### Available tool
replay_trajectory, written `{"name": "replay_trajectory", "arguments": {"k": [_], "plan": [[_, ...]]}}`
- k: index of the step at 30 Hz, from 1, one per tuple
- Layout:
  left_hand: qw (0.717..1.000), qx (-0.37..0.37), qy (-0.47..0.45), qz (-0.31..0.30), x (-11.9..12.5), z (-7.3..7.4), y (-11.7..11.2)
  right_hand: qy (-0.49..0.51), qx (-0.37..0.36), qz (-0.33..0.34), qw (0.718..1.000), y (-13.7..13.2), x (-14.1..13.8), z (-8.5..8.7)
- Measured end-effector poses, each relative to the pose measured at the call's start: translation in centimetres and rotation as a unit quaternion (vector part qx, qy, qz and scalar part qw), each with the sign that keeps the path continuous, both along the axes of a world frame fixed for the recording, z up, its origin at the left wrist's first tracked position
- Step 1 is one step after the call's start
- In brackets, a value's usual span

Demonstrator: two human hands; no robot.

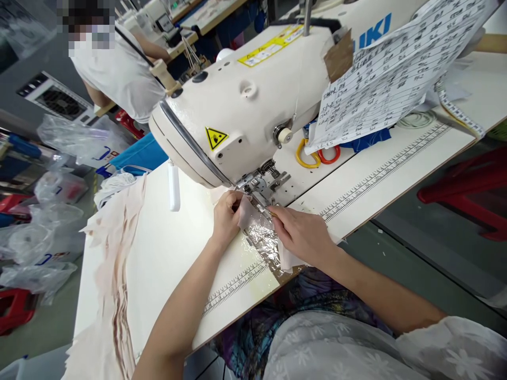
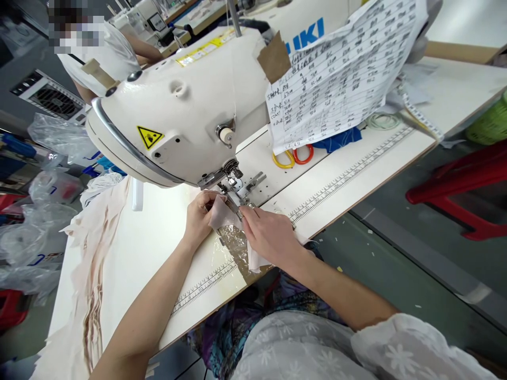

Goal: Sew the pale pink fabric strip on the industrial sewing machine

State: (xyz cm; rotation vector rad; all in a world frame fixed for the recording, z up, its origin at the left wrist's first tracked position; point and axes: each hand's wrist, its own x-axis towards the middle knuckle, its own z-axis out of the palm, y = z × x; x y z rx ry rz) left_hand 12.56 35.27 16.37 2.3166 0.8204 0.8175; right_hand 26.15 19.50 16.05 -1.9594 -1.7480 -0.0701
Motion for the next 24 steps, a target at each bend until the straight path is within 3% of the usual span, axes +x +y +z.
{"name": "replay_trajectory", "arguments": {"k": [7, 17, 24], "plan": [[1.000, 0.010, 0.001, -0.005, -0.11, -0.04, -0.06, -0.009, -0.007, 0.010, 1.000, 0.11, -0.02, -0.05], [0.995, 0.087, 0.043, -0.017, 0.14, -0.19, 0.20, -0.033, -0.044, 0.012, 0.998, 0.12, -0.14, 0.21], [0.998, 0.057, 0.010, -0.017, 0.10, -0.34, 0.25, -0.020, -0.023, 0.010, 0.999, 0.05, -0.03, -0.05]]}}
